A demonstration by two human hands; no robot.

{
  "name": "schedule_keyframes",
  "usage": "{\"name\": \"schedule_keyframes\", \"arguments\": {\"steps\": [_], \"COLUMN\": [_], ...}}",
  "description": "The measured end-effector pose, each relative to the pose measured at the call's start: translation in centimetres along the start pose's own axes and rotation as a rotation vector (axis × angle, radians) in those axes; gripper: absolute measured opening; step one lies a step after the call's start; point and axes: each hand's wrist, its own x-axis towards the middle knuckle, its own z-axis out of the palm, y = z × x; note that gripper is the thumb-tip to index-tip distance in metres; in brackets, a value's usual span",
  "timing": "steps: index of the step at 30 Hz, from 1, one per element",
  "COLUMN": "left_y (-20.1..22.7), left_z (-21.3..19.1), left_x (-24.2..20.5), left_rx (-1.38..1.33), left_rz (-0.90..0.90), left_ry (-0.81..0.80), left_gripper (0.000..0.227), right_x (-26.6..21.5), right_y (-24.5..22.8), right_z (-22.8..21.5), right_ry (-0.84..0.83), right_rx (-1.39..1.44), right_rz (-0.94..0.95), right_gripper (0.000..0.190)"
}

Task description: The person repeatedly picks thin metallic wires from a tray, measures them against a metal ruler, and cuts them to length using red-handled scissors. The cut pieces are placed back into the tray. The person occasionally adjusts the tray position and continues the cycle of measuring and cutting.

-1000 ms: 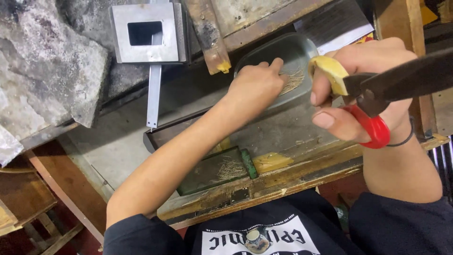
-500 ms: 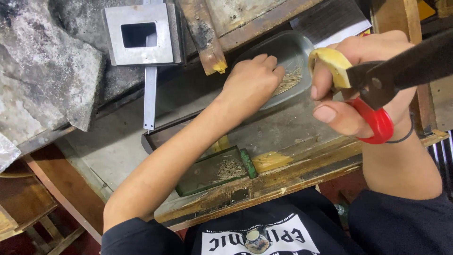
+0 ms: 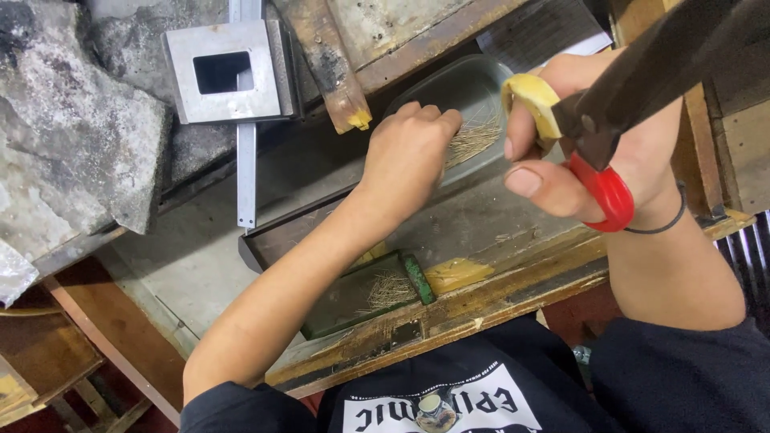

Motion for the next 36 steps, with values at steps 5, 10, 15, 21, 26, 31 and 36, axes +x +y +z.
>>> {"name": "schedule_keyframes", "arguments": {"steps": [5, 10, 15, 21, 26, 31, 36], "left_y": [-0.3, -0.6, -0.6, 0.2, 0.9, 0.9, 1.2], "left_z": [0.4, 0.8, 0.4, -0.5, -1.7, -2.0, -2.0], "left_x": [0.0, 0.1, 0.1, 0.5, 0.3, 0.2, -1.0], "left_rx": [-0.175, -0.196, -0.202, -0.151, -0.176, -0.225, -0.436], "left_rz": [0.012, -0.015, -0.039, -0.049, -0.034, -0.004, -0.033], "left_ry": [0.039, 0.022, 0.007, -0.02, -0.018, 0.028, 0.103], "left_gripper": [0.011, 0.019, 0.017, 0.013, 0.009, 0.009, 0.006], "right_x": [0.3, 0.5, 0.4, 1.5, 1.5, 1.5, 1.4], "right_y": [0.5, 0.8, 0.3, 0.2, 0.2, 0.1, -0.2], "right_z": [-0.2, -0.3, 0.0, -0.1, 0.0, 0.0, -0.2], "right_ry": [-0.04, -0.058, -0.006, -0.028, -0.031, -0.025, -0.008], "right_rx": [-0.004, 0.013, 0.032, -0.057, -0.06, -0.096, -0.143], "right_rz": [-0.068, -0.119, -0.071, -0.219, -0.235, -0.237, -0.182], "right_gripper": [0.022, 0.02, 0.021, 0.028, 0.027, 0.027, 0.027]}}
